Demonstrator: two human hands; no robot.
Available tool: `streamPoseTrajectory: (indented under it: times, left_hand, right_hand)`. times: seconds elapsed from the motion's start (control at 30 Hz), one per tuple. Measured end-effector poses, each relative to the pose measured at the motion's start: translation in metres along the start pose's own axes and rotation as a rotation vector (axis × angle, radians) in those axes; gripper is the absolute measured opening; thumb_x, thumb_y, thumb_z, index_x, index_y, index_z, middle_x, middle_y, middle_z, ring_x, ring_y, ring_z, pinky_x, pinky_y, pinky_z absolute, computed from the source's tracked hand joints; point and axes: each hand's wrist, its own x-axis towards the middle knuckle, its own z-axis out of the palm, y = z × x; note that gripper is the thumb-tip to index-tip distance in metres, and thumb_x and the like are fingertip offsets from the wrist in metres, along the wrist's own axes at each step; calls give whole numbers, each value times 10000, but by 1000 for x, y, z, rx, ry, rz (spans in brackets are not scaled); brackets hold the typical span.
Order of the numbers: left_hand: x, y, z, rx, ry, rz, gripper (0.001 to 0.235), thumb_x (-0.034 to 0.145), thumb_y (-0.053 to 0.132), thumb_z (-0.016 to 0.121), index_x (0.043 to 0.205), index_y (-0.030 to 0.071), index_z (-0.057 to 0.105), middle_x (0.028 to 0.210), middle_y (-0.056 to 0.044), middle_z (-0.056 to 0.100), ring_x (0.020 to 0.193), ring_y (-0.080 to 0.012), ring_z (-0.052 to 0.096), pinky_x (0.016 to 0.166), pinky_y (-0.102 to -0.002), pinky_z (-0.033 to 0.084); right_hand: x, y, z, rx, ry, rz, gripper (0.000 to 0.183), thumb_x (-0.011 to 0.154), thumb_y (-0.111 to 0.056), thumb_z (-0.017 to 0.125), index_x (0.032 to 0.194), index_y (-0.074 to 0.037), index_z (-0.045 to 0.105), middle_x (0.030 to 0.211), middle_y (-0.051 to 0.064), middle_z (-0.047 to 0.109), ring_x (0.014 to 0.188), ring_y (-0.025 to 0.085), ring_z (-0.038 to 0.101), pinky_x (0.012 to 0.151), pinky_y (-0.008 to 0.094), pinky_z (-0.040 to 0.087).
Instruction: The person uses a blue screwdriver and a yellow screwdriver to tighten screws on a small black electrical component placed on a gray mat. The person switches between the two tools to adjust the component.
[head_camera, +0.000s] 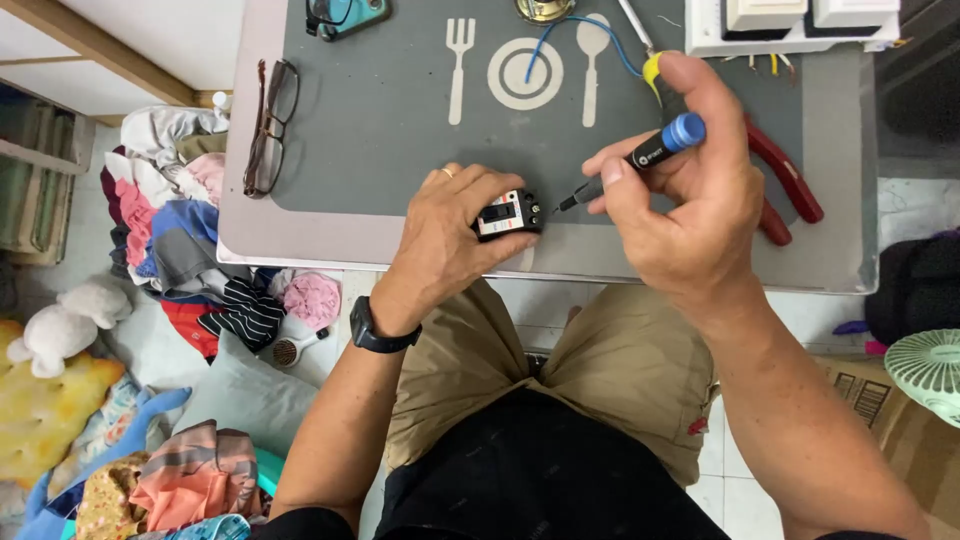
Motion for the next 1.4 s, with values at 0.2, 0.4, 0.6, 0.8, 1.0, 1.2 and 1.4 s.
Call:
streamPoseTrajectory:
  times: [0.2, 0.4, 0.6, 0.8, 1.0, 1.2, 1.4]
  left_hand:
    - [2, 3, -5, -44, -8, -10, 405, 832, 341, 799, 1101, 89, 630, 992, -42, 652, 796, -247, 512, 766, -366, 390]
    - [2, 2, -5, -58, -6, -17, 402, 824, 338, 805, 1098, 103, 627, 969, -30, 637, 789, -242, 495, 767, -362, 388]
    - [2, 6, -4, -47, 54, 10, 288, 917, 269, 713, 1134, 97, 635, 911, -39, 608, 722, -224, 430, 730, -344, 380]
    - [-2, -1, -2, -30, 16, 12, 428, 852, 354, 785, 1140, 86, 618, 970, -58, 633, 793, -259, 500, 764, -378, 402]
    - [-2, -1, -2, -35, 16, 2, 443, 815, 303, 833, 1150, 101, 624, 932, -42, 602, 779, -255, 485, 758, -372, 396]
    - [-2, -3, -2, -42, 10, 9, 441, 820, 330, 830, 1139, 106, 624, 912, -40, 591, 765, -252, 479, 739, -373, 396]
    - [-3, -2, -1, -49, 3, -13, 518, 862, 354, 788, 1261, 91, 587, 801, -24, 503, 719, -225, 388, 699, -351, 358]
  right_hand:
    - [5, 8, 13, 6, -35, 11, 454, 977, -9, 537, 1393, 1, 357, 863, 162, 700, 673, 181, 691, 647, 268, 638]
    - [9, -5, 13, -119, -95, 15, 369, 958, -4, 581, 1297, 15, 436, 862, 125, 715, 647, 181, 716, 615, 233, 590]
    - [5, -2, 20, -491, -207, -512, 241, 946, 40, 724, 1130, 29, 569, 807, 34, 634, 565, 139, 556, 490, 296, 416]
    - [24, -20, 5, -971, -279, -210, 217, 981, -255, 722, 990, -104, 568, 587, -21, 562, 512, 213, 629, 441, 396, 476]
    - [52, -46, -2, -600, -577, 2, 124, 918, -76, 564, 1040, -98, 559, 424, 61, 390, 340, 232, 380, 440, 396, 318]
    - [57, -54, -7, -717, -830, -109, 54, 977, -123, 495, 924, -117, 496, 426, 80, 460, 340, 302, 462, 476, 439, 387]
    - [55, -31, 7, -673, -682, -482, 59, 997, -126, 583, 1005, -114, 526, 443, -5, 384, 354, 212, 425, 394, 339, 310]
